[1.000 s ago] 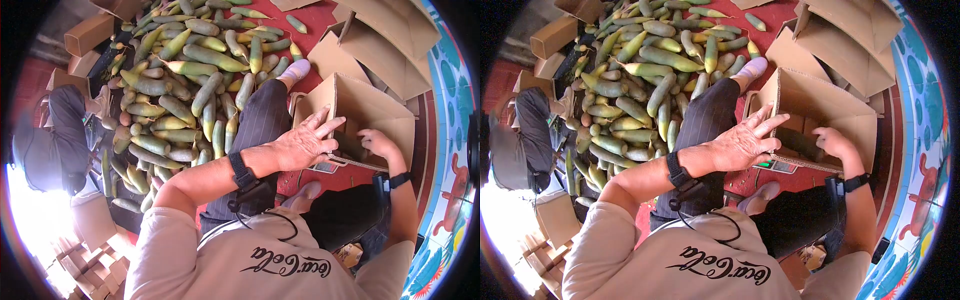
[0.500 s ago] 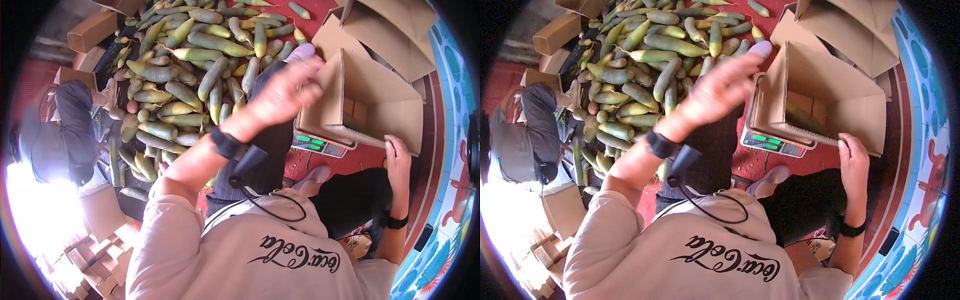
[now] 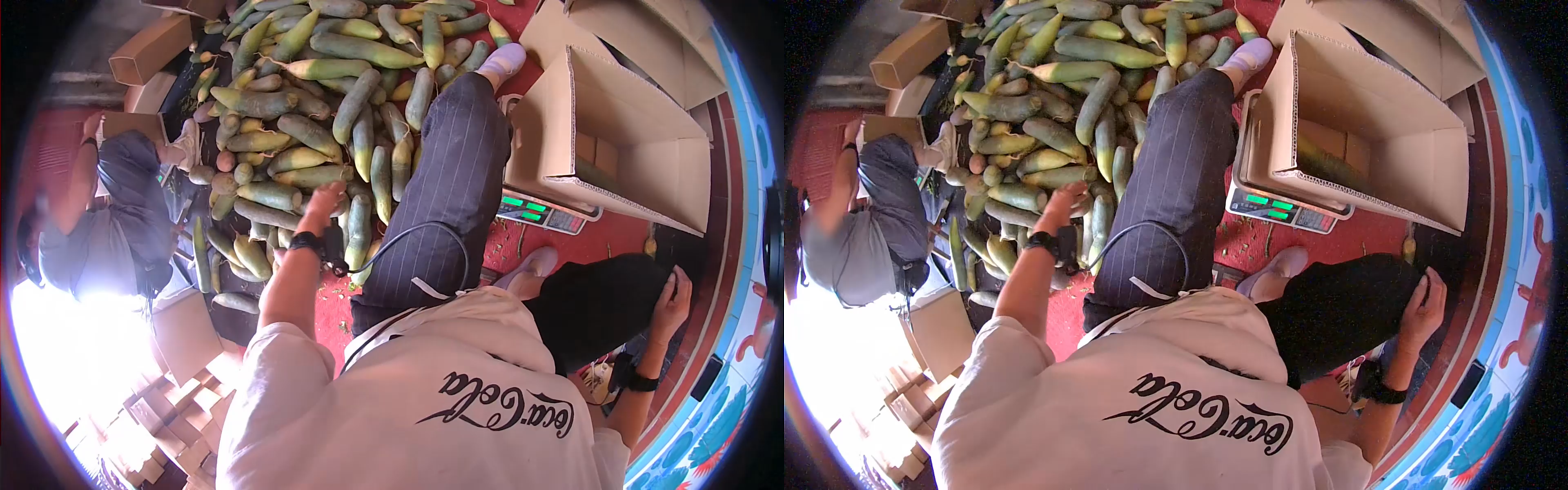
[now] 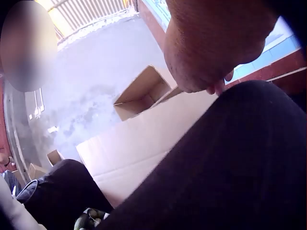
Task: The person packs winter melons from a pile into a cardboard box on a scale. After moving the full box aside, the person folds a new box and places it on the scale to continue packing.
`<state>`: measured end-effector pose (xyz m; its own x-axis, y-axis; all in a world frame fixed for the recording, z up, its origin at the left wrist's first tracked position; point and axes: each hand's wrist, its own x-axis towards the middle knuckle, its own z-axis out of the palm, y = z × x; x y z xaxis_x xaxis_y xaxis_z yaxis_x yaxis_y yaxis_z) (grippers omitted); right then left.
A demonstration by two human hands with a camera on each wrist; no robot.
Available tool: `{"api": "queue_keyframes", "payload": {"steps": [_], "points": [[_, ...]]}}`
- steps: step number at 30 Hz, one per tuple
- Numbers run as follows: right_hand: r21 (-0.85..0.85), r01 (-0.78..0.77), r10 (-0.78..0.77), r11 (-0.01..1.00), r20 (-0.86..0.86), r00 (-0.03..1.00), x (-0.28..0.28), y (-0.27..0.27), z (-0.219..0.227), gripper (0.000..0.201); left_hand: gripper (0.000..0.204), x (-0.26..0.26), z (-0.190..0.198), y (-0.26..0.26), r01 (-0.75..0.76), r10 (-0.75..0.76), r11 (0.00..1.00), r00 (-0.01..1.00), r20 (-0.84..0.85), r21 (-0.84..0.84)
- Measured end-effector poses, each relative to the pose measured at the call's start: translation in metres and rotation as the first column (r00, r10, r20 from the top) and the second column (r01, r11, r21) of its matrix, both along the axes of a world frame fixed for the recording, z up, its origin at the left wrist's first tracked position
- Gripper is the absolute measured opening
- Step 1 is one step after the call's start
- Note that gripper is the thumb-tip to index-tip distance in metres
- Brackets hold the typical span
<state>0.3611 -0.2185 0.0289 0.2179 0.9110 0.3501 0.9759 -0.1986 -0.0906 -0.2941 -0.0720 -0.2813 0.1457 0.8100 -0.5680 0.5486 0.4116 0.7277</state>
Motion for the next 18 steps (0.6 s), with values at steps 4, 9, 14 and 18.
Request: {"api": "queue_keyframes", "payload": {"steps": [4, 9, 14, 18], "points": [[0.001, 0.009, -0.009, 1.0, 0.032, 0.999, 0.003, -0.007, -0.013, 0.014, 0.052, 0.051, -0.025, -0.007, -0.285, 0.279, 0.948, 0.959, -0.061, -0.146], [-0.007, 0.046, -0.046, 0.999, -0.002, 0.999, -0.001, -0.005, -0.012, 0.015, 0.065, 0.087, -0.005, -0.01, 0.062, -0.119, 0.991, 0.82, -0.561, -0.12], [-0.011, 0.054, -0.054, 0.998, -0.015, 0.998, -0.004, 0.0, -0.012, 0.015, 0.059, 0.092, 0.019, 0.008, 0.345, -0.417, 0.909, 0.727, -0.545, -0.235], [-0.027, 0.032, -0.031, 0.999, 0.024, 0.999, -0.005, 0.003, -0.011, 0.015, 0.061, 0.089, 0.022, 0.0, 0.25, -0.341, 0.936, 0.816, -0.467, -0.248]]}}
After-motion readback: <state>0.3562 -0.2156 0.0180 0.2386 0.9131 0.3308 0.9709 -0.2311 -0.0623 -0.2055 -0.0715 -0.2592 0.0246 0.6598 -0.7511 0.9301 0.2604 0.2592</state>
